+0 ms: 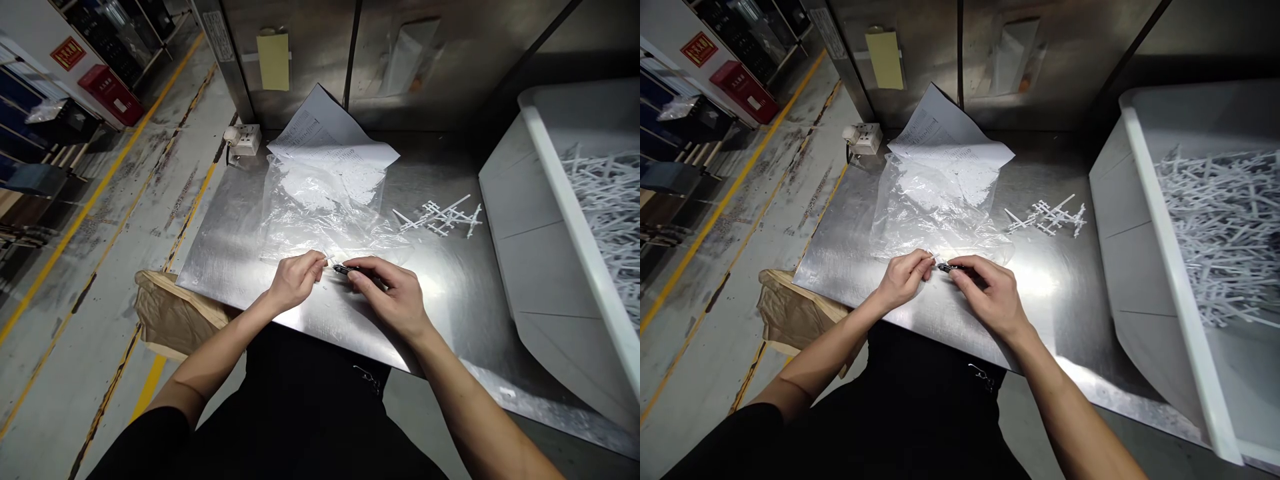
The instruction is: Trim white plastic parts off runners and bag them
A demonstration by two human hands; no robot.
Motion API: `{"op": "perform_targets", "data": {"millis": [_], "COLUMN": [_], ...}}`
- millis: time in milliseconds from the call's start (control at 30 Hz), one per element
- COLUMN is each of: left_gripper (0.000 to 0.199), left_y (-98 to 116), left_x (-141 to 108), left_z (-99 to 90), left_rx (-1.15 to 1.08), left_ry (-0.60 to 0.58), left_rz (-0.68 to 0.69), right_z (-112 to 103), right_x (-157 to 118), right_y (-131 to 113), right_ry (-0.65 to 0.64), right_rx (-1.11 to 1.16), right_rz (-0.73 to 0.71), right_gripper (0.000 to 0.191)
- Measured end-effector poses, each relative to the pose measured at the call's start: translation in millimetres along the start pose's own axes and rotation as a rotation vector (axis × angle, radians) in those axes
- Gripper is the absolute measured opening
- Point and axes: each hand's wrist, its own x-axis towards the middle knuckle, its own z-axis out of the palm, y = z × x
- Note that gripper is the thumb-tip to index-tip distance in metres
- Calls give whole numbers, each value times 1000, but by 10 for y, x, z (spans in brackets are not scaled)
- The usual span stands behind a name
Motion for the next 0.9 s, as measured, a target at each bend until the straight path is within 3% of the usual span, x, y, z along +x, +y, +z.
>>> {"op": "perform_targets", "data": {"millis": [300,633,767,900], "left_gripper": [32,35,32,27], "left_y": [15,72,179,309], "left_x": [9,17,-80,-290], "left_z": [17,-21,-74,-245], "left_rx": [86,-144,-201,-203], "left_ry": [27,60,52,37], "left_rz": [-31,-84,-88,-92], "right_z": [68,18,13,16], "right_x": [7,40,36,-31], "right_y": [38,94,53,-15], "right_ry": [63,120,133,144], "right_rx": [62,97,157,254], "right_rz": [127,95,97,127], "right_gripper": [23,28,29,28]}}
